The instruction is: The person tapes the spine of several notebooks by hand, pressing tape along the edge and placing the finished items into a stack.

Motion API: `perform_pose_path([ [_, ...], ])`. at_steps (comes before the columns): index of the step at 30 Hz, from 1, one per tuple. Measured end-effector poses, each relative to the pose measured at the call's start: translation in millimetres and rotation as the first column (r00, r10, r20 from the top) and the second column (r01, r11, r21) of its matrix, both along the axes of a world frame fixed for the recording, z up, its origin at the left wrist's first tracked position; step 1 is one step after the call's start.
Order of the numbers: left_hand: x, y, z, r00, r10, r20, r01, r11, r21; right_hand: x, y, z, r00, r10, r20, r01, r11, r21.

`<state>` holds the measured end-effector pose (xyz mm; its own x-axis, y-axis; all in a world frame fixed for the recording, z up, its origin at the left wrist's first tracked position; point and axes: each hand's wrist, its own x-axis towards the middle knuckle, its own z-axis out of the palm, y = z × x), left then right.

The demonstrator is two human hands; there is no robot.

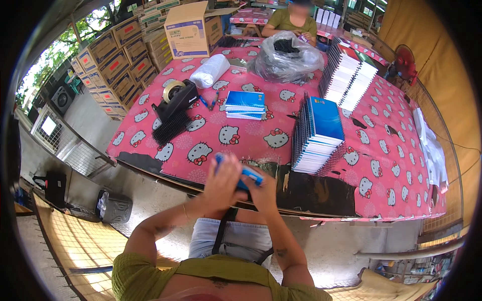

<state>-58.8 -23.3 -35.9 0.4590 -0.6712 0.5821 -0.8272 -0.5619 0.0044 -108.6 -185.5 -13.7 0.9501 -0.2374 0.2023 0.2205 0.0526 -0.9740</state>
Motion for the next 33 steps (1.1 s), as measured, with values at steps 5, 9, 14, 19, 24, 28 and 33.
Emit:
perform_pose_path([
  [5, 1.5, 0.1, 10.5, 1.0, -0.007, -0.025, 0.009, 0.998, 0.059, 1.6, -2.4, -4.3, 0.998, 0.036, -0.044, -0.034, 0.999, 0.027],
  [9, 13.7, -15.5, 15.4, 1.0, 0.009, -0.01, -0.01, 0.999, -0.042, 5.7, -6.9, -11.3, 0.999, 0.027, 0.019, -0.026, 0.998, -0.052],
  [14, -11.7, -4.7, -30.5, 0.994, -0.103, -0.024, 0.102, 0.994, -0.025, 2.9, -17.4, 3.4, 0.998, 0.026, -0.061, -0.033, 0.992, -0.12],
  [19, 28.8, -31.8, 30.3, 0.998, 0.0, -0.07, 0.003, 0.999, 0.046, 6.9, -16.5, -22.3, 0.999, 0.002, -0.035, -0.007, 0.987, -0.161],
  [24, -3.3, -22.4, -17.9, 0.988, -0.085, -0.125, 0.088, 0.996, 0.02, 9.0, -20.9, -35.8, 0.997, -0.011, -0.071, 0.003, 0.993, -0.117],
  [28, 4.4, -27.6, -4.6, 0.992, -0.069, -0.105, 0.078, 0.993, 0.085, 7.8, -23.1, -35.8, 0.989, 0.091, -0.116, -0.094, 0.995, -0.021],
  [33, 4.4, -32.1, 8.6, 0.991, -0.073, -0.11, 0.081, 0.994, 0.072, 8.2, -23.3, -47.9, 0.999, 0.015, -0.051, -0.026, 0.977, -0.213],
])
